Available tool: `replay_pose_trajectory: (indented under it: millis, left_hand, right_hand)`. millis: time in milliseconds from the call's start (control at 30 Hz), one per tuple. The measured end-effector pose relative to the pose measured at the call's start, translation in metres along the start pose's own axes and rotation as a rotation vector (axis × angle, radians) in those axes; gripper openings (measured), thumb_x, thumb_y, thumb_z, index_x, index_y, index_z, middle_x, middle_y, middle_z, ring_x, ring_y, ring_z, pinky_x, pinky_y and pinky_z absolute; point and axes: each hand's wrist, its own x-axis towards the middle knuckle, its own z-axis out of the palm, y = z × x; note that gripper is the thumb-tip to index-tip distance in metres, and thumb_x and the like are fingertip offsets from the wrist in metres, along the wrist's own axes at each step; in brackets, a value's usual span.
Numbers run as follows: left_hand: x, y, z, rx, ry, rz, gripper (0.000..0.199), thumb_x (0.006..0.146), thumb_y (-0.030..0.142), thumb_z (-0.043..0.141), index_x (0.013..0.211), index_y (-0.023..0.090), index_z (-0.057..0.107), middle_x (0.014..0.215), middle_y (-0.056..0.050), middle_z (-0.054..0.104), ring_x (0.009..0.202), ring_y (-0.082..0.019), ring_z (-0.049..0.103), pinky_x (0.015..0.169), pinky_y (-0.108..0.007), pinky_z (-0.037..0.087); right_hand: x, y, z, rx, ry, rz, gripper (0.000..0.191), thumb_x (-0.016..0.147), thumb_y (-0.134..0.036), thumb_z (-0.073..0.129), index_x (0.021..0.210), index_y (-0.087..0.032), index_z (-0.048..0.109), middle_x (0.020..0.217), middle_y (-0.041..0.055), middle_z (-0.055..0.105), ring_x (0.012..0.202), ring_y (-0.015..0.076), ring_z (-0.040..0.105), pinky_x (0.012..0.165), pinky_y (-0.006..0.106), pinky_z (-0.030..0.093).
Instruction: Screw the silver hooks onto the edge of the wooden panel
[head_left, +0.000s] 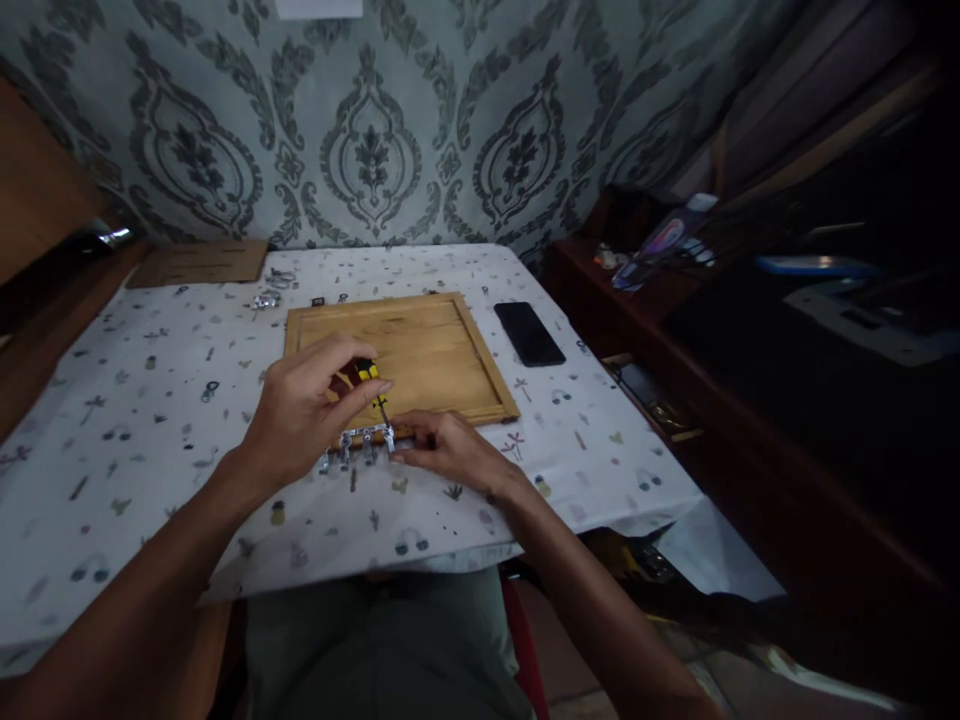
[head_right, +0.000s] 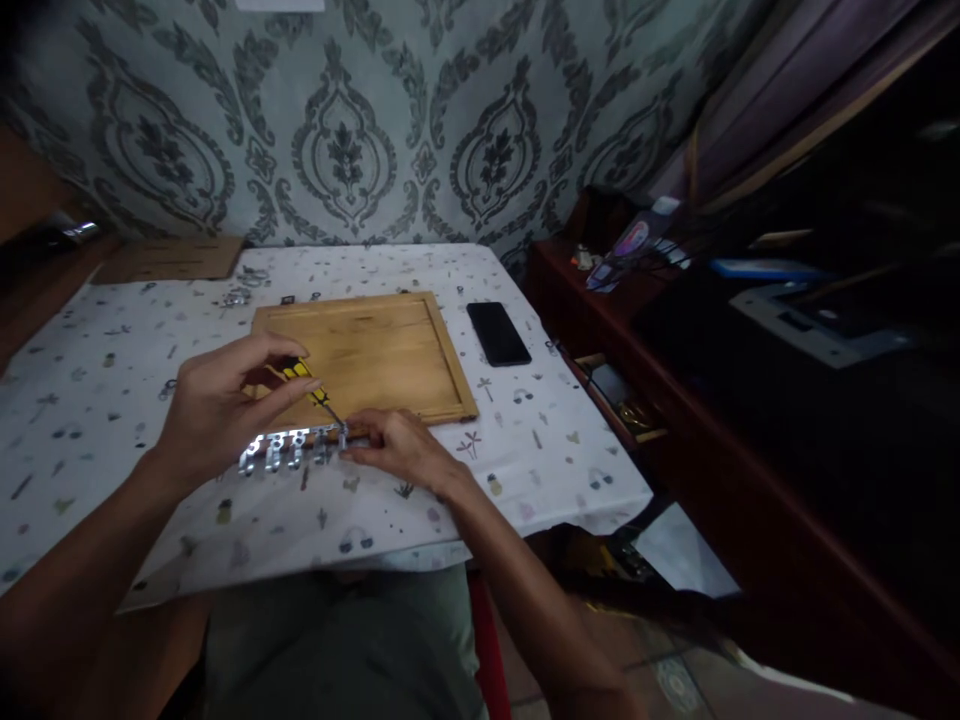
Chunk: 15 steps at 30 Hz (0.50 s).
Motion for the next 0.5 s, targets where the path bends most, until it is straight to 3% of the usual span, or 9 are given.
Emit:
replay_pose_trajectory:
  millis: [500]
  left_hand:
    - [0.0022,-0.003,-0.004,0.076,-0.002,0.029,0.017,0.089,0.024,0.075,0.102,0.018,0.065,0.089,0.001,0.071,0.073,-0.011,0.067,0.065,-0.021,0.055]
  right_hand:
    - [-0.0005,-0.0016,-0.002,-0.003,-0.002,-0.005,0.041,0.085,-0.032,0.077,0.124,-0.019,0.072,0.069,-0.0044,0.059,0.061,0.0115,0.051,0.06,0.026,0.038]
